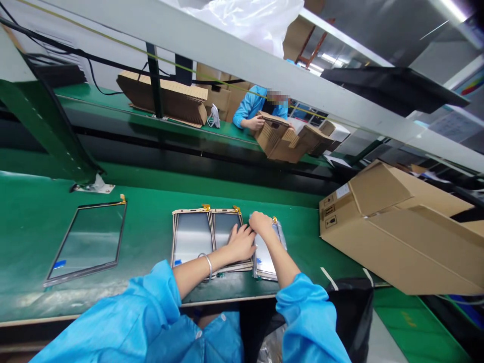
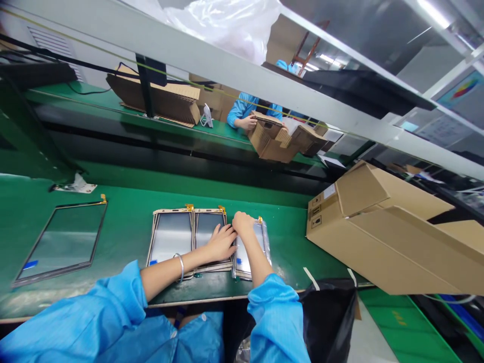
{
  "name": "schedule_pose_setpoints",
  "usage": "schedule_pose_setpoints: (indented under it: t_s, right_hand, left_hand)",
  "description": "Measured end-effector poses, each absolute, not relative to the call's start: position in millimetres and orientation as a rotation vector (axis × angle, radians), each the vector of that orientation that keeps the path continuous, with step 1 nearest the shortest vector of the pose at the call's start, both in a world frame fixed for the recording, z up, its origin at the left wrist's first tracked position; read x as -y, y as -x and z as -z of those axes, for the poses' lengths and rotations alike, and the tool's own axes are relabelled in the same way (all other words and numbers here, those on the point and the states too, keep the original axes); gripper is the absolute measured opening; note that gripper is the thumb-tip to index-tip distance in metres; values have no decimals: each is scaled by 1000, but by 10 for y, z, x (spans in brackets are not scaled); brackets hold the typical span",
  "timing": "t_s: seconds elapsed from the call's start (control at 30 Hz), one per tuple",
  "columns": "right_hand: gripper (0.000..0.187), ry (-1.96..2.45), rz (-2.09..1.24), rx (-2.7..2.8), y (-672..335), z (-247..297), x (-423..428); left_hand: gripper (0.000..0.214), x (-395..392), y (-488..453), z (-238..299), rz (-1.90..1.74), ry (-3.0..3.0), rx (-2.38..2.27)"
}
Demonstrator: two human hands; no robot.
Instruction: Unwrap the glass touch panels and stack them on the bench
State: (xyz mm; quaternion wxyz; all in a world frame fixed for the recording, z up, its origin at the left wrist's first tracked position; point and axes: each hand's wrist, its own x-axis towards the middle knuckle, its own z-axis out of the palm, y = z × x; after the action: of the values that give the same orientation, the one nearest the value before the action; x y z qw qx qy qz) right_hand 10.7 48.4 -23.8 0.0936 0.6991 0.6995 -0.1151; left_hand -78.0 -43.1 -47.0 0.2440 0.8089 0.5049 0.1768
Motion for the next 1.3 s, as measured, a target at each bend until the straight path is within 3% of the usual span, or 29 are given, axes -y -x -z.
schedule_pose_setpoints:
  t_s: [0.17,0.43,0.6,0.77,0.83,1.03,1.3]
  right_hand:
    - [29,-2106,460,-2195,-258,205,-496]
    - [24,-2387,741,-2516,-611,-208,-506]
    - [32,-2378,1101,-2806,-527,-435,-292]
    - [17,-1889,1309,-3116,-497,-507,465]
    - [13,-1586,1104,-3279,-520,-438,826]
    - [36,-1157,-33,-3561,-489,-240,1320]
    - [36,-978,-397,-3553,-396,-322,1336]
  left_hand:
    - [51,452,796,454,-596,-2027,-1304]
    - [91,465,522,255,-826,-1436,-1019]
    - [65,557,342,49,-933,-1003,-906]
    - [53,683,766,-178,-933,-630,-803]
    - [51,744,967,-239,-940,-517,-768]
    - [49,891,1186,-333,-956,-287,-749]
    - [50,945,1173,-400,-1031,-216,-792]
